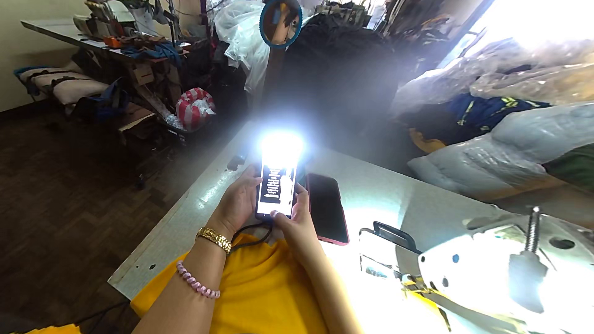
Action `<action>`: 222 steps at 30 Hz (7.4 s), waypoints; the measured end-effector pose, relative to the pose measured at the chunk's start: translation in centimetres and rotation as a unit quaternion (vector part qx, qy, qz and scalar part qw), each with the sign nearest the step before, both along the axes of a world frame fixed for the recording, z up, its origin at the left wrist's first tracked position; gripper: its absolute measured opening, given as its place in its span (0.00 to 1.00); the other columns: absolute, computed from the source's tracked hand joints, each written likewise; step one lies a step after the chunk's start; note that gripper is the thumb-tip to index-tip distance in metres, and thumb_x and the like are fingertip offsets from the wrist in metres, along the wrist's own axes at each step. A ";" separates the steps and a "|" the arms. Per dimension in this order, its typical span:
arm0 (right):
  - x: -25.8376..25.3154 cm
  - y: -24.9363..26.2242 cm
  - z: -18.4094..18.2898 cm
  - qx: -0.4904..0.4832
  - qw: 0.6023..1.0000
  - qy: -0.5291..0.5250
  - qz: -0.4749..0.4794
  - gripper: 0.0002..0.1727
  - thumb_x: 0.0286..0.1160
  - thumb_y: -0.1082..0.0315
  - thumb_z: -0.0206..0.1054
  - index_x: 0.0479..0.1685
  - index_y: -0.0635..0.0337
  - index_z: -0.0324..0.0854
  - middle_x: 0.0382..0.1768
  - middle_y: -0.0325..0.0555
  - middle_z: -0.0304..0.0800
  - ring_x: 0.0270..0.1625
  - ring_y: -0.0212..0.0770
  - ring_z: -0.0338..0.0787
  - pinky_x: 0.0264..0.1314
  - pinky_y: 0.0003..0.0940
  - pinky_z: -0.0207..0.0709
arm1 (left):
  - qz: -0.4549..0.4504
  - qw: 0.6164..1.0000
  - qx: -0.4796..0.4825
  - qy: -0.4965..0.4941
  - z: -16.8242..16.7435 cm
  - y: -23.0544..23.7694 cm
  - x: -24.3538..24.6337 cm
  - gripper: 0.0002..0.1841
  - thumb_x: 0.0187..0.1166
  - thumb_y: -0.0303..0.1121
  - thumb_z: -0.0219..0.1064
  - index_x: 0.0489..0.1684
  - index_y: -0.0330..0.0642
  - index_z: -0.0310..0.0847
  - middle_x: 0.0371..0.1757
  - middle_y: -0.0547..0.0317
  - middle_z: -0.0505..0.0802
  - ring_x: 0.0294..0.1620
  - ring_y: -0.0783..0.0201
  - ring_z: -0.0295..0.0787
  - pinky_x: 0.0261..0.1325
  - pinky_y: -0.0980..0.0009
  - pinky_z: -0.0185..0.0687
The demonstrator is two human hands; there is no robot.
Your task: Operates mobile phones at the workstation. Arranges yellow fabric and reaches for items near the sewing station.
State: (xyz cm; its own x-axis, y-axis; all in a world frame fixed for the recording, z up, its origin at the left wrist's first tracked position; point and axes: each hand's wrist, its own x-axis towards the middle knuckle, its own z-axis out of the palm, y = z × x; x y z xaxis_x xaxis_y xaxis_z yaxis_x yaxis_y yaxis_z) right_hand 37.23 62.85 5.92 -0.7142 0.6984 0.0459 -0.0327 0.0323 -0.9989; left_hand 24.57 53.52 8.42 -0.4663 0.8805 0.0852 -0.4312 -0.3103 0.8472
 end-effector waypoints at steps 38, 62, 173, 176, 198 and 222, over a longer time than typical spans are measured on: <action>-0.3 -0.1 0.0 0.023 0.999 -0.002 -0.029 0.52 0.54 0.67 0.81 0.86 0.48 0.54 0.66 0.47 0.83 0.59 0.37 0.90 0.57 0.36 0.88 | -0.054 0.998 0.033 0.002 -0.1 -0.2 -0.3 0.30 0.80 0.41 0.49 0.86 0.57 0.59 0.72 0.57 0.84 0.65 0.63 0.86 0.60 0.60 0.87; -0.8 -0.6 0.2 0.068 0.995 -0.028 -0.067 0.54 0.52 0.65 0.84 0.85 0.49 0.54 0.65 0.48 0.83 0.59 0.37 0.89 0.58 0.39 0.87 | -0.062 0.998 0.033 0.004 -0.1 -0.3 -0.3 0.34 0.77 0.42 0.55 0.88 0.58 0.55 0.74 0.56 0.82 0.67 0.62 0.85 0.62 0.60 0.86; 0.2 0.7 0.2 0.111 0.988 -0.095 0.043 0.65 0.54 0.64 0.83 0.95 0.41 0.39 0.80 0.48 0.72 0.72 0.38 0.83 0.70 0.41 0.82 | 0.005 1.000 -0.008 -0.006 0.1 -0.4 -0.2 0.31 0.82 0.40 0.47 0.90 0.56 0.56 0.79 0.55 0.79 0.72 0.60 0.81 0.67 0.55 0.82; 0.2 0.7 0.3 0.110 0.988 -0.096 0.046 0.65 0.55 0.64 0.83 0.95 0.40 0.38 0.78 0.49 0.73 0.70 0.39 0.85 0.68 0.41 0.83 | 0.011 1.000 -0.012 -0.012 0.2 -0.3 -0.2 0.31 0.83 0.40 0.47 0.90 0.56 0.56 0.78 0.54 0.80 0.72 0.60 0.81 0.67 0.55 0.82; 0.2 0.6 0.1 0.088 0.995 -0.049 0.024 0.34 0.85 0.66 0.56 0.92 0.47 0.52 0.74 0.48 0.79 0.66 0.33 0.86 0.66 0.34 0.81 | 0.035 0.999 -0.033 0.012 0.0 -0.2 -0.1 0.28 0.90 0.46 0.42 0.90 0.57 0.58 0.79 0.56 0.80 0.74 0.60 0.80 0.70 0.53 0.80; 0.2 0.7 0.1 0.060 0.996 -0.049 0.035 0.41 0.76 0.73 0.58 0.92 0.45 0.50 0.73 0.48 0.79 0.63 0.33 0.88 0.61 0.32 0.84 | 0.043 0.998 -0.037 0.016 -0.1 -0.1 -0.1 0.28 0.89 0.45 0.43 0.91 0.57 0.57 0.82 0.57 0.78 0.77 0.59 0.77 0.72 0.52 0.78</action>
State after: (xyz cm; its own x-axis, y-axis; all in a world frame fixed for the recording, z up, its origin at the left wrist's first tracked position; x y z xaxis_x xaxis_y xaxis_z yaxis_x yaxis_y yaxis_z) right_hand 37.45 63.58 6.00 -0.7666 0.6399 0.0538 0.0587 0.1532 -0.9864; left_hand 24.43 53.42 8.35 -0.5385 0.8418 0.0376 -0.3784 -0.2814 0.8818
